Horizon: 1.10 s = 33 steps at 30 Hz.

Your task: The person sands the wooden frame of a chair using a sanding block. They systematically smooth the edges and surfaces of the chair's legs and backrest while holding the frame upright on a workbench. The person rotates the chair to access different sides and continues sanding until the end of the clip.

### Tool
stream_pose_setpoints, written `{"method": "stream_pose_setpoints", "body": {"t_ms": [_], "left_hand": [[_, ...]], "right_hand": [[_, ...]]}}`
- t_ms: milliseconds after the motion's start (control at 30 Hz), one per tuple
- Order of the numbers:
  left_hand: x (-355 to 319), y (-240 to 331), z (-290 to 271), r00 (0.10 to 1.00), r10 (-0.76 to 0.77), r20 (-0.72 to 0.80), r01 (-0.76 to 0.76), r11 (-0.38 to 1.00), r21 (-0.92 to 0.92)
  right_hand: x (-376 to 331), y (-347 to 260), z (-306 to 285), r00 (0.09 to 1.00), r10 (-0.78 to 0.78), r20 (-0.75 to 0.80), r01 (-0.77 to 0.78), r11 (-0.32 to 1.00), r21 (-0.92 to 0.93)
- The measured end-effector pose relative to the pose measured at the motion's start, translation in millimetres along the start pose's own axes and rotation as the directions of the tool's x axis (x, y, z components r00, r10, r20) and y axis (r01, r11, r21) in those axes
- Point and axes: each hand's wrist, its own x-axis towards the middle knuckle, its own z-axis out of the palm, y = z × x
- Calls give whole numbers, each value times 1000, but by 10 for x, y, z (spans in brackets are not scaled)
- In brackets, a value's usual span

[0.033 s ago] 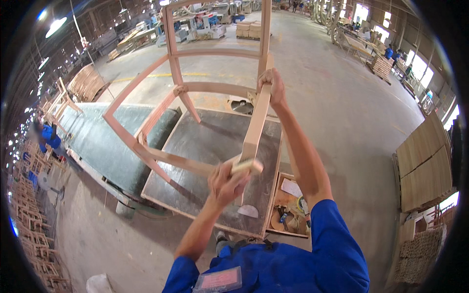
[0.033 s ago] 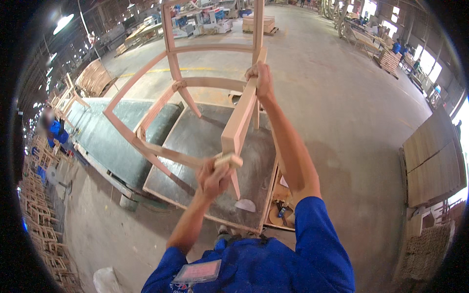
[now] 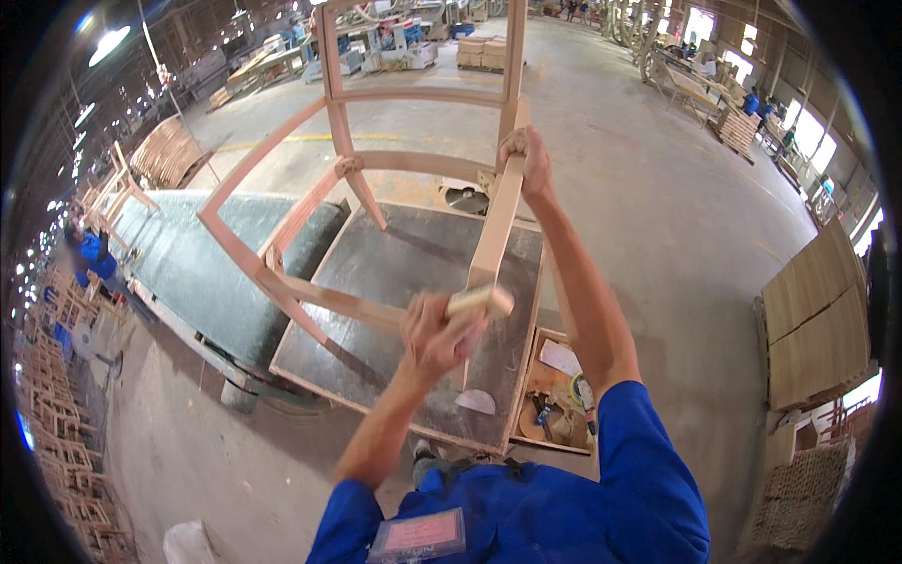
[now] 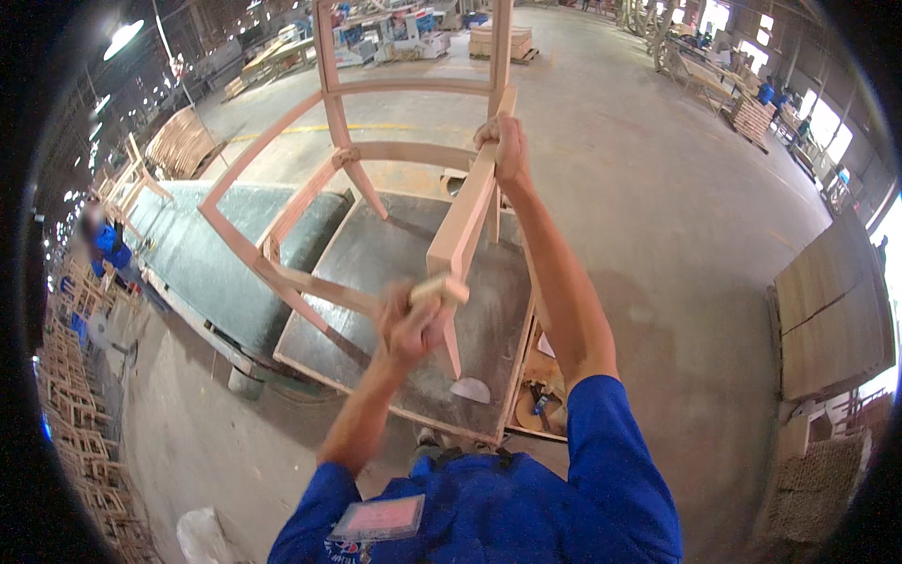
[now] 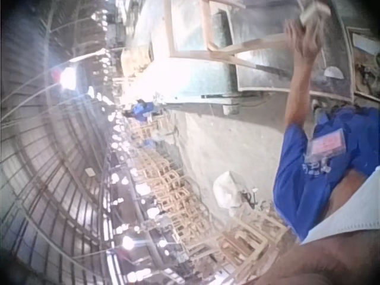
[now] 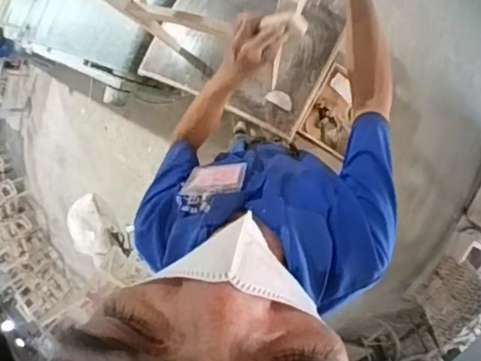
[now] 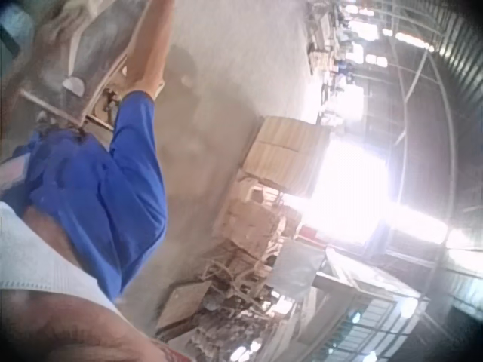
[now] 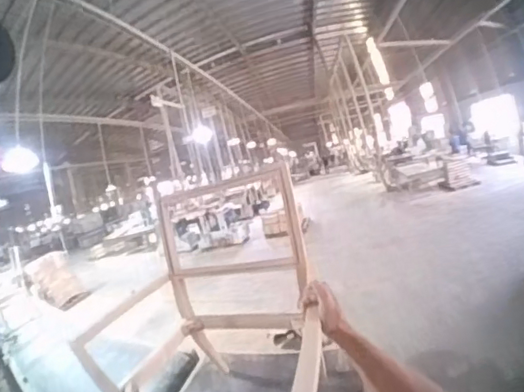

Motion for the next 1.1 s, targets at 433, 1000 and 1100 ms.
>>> {"method": "stream_pose_setpoints", "body": {"t_ms": [433,1000,1100], "left_hand": [[435,-84,-136,994,105,-36,-106,994,-28],[-180,-226,-198,985,162,65,-161,987,-24],[91,-266,-285,963,237,125,-242,970,27]], "right_hand": [[-17,-20,40,994,-72,83,77,995,-60],[-43,-47,-19,983,93,159,-76,991,-113],[-8,-38,-32,981,-58,185,83,988,-133]]}}
